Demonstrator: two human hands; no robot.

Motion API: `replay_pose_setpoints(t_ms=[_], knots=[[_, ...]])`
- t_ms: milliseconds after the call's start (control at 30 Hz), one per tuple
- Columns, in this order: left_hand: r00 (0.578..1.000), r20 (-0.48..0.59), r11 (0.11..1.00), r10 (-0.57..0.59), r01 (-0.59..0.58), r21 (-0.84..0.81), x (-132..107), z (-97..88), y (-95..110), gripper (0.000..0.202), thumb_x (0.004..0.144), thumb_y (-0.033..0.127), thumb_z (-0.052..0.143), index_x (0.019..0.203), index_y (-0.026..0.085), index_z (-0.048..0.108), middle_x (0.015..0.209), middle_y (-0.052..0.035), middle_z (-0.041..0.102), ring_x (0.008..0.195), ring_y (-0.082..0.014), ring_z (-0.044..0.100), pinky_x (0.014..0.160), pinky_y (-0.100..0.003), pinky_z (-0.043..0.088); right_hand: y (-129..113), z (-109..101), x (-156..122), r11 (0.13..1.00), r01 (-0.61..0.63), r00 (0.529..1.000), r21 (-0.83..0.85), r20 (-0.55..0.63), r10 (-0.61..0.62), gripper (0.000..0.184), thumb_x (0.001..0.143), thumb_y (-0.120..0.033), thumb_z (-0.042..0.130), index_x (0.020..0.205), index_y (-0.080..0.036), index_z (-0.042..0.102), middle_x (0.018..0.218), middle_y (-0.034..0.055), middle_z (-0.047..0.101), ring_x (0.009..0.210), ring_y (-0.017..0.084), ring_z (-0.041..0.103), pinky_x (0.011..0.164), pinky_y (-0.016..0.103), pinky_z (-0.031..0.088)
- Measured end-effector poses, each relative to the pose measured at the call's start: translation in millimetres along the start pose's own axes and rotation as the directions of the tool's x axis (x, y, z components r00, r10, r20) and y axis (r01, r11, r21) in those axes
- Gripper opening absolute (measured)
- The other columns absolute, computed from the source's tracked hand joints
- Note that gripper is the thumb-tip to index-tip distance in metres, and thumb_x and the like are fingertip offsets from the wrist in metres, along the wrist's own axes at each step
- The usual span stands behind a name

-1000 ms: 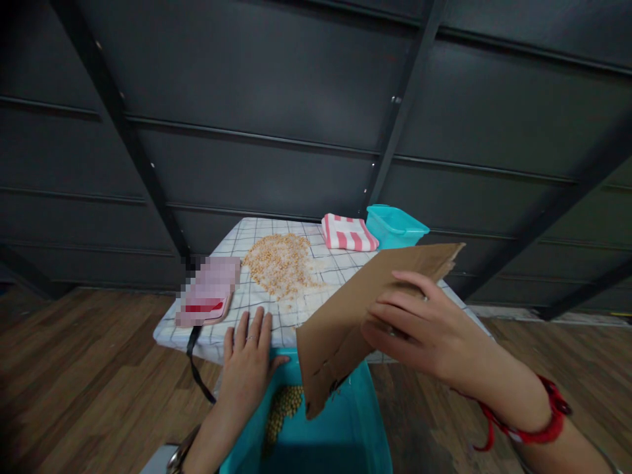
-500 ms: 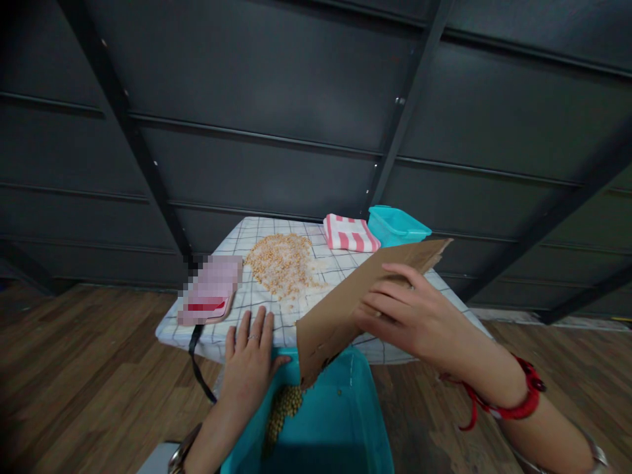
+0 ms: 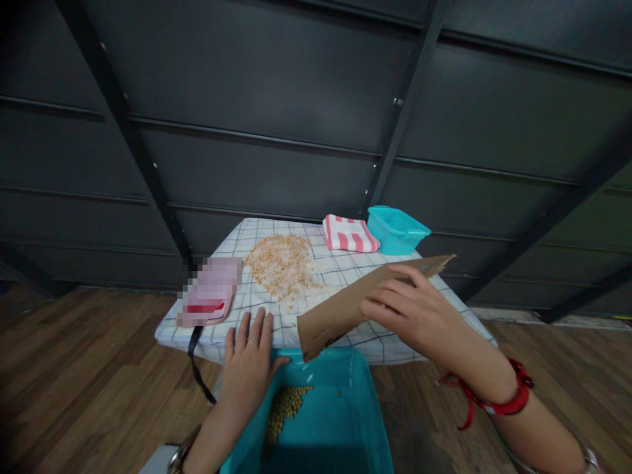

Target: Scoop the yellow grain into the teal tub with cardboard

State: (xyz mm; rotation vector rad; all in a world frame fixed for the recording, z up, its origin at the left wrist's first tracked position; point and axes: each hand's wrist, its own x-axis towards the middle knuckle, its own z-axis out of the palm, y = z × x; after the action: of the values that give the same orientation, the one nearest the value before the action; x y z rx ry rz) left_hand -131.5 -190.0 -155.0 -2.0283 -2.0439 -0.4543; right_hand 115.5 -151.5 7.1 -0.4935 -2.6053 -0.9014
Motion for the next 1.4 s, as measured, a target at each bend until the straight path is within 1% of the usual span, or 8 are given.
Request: replay_pose_setpoints(t_ms=[167, 333, 400, 633, 767, 900, 1133, 1400], knots=[[1.000, -0.002, 1.000, 0.006, -0.006, 0.003, -1, 1.0, 0, 0.056, 0.077, 0.028, 0.058, 0.131, 0.014, 0.049, 0.139, -0.0139, 0.048, 0.128, -0.0352, 0.043, 0.101, -0.054, 0.040, -1, -1, 0, 1.000, 0.008, 1.000, 0.011, 0.004, -0.008, 0.030, 0.089, 0.000, 0.034, 0.095, -0.021, 0.054, 0.078, 0.0000, 0.068, 0.076, 0.014, 0.062, 0.090, 0.038, 0.041], [1.000, -0.011, 1.000, 0.006, -0.006, 0.002, -1, 2.4, 0, 0.055, 0.078, 0.029, 0.056, 0.131, 0.014, 0.048, 0.139, -0.0147, 0.049, 0.128, -0.0347, 0.042, 0.102, -0.053, 0.038, -4, -6, -3, 1.000, 0.006, 1.000, 0.030, 0.013, -0.006, 0.023, 0.093, -0.009, 0.036, 0.097, -0.021, 0.055, 0.080, 0.0008, 0.068, 0.079, 0.015, 0.062, 0.092, 0.039, 0.041], [1.000, -0.013, 1.000, 0.004, -0.004, 0.000, -1, 3.6, -1, 0.056, 0.079, 0.030, 0.056, 0.132, 0.014, 0.048, 0.140, -0.0152, 0.048, 0.129, -0.0348, 0.041, 0.102, -0.054, 0.037, -5, -8, -5, 0.999, -0.006, 1.000, 0.040, 0.011, 0.006, 0.023, 0.094, -0.010, 0.036, 0.097, -0.021, 0.056, 0.081, 0.0012, 0.068, 0.079, 0.015, 0.062, 0.092, 0.039, 0.041], [1.000, -0.014, 1.000, 0.027, -0.027, 0.004, -2, 7.9, -4, 0.056, 0.081, 0.032, 0.053, 0.134, 0.016, 0.045, 0.141, -0.0159, 0.047, 0.130, -0.0344, 0.039, 0.103, -0.054, 0.034, -7, -10, -15, 0.997, -0.031, 1.000, 0.064, 0.004, 0.031, 0.024, 0.091, -0.004, 0.038, 0.099, -0.018, 0.056, 0.086, 0.0039, 0.068, 0.082, 0.017, 0.063, 0.091, 0.041, 0.041], [0.999, -0.030, 0.999, 0.044, -0.044, 0.008, -4, 11.4, -5, 0.059, 0.081, 0.033, 0.053, 0.136, 0.014, 0.042, 0.142, -0.0162, 0.045, 0.131, -0.0346, 0.038, 0.103, -0.054, 0.034, -5, -7, -23, 0.989, -0.084, 0.996, 0.122, -0.004, 0.085, 0.027, 0.088, -0.002, 0.038, 0.101, -0.019, 0.055, 0.085, 0.0020, 0.069, 0.080, 0.015, 0.063, 0.090, 0.040, 0.042], [0.998, -0.041, 0.999, 0.043, -0.043, 0.013, -5, 13.1, -4, 0.060, 0.081, 0.032, 0.054, 0.136, 0.014, 0.041, 0.143, -0.0158, 0.043, 0.132, -0.0344, 0.036, 0.104, -0.054, 0.034, -4, -1, -27, 0.988, -0.105, 0.994, 0.117, -0.029, 0.110, 0.029, 0.085, -0.002, 0.038, 0.101, -0.020, 0.055, 0.083, 0.0011, 0.069, 0.076, 0.015, 0.064, 0.086, 0.039, 0.045], [0.997, -0.053, 0.998, 0.058, -0.057, 0.010, -5, 14.1, -6, 0.059, 0.081, 0.032, 0.053, 0.136, 0.013, 0.042, 0.142, -0.0169, 0.044, 0.131, -0.0343, 0.038, 0.103, -0.053, 0.036, -6, 1, -28, 0.984, -0.124, 0.992, 0.124, -0.016, 0.127, 0.032, 0.084, -0.001, 0.038, 0.102, -0.023, 0.054, 0.082, 0.0007, 0.070, 0.076, 0.016, 0.065, 0.087, 0.040, 0.046], [0.999, -0.034, 0.999, 0.042, -0.042, -0.005, -5, 14.2, -5, 0.061, 0.081, 0.033, 0.053, 0.137, 0.015, 0.040, 0.143, -0.0162, 0.044, 0.133, -0.0342, 0.035, 0.105, -0.055, 0.033, -9, -7, -23, 0.981, -0.130, 0.991, 0.147, 0.002, 0.131, 0.037, 0.080, 0.002, 0.037, 0.101, -0.023, 0.054, 0.083, -0.0007, 0.070, 0.075, 0.015, 0.065, 0.087, 0.038, 0.047]])
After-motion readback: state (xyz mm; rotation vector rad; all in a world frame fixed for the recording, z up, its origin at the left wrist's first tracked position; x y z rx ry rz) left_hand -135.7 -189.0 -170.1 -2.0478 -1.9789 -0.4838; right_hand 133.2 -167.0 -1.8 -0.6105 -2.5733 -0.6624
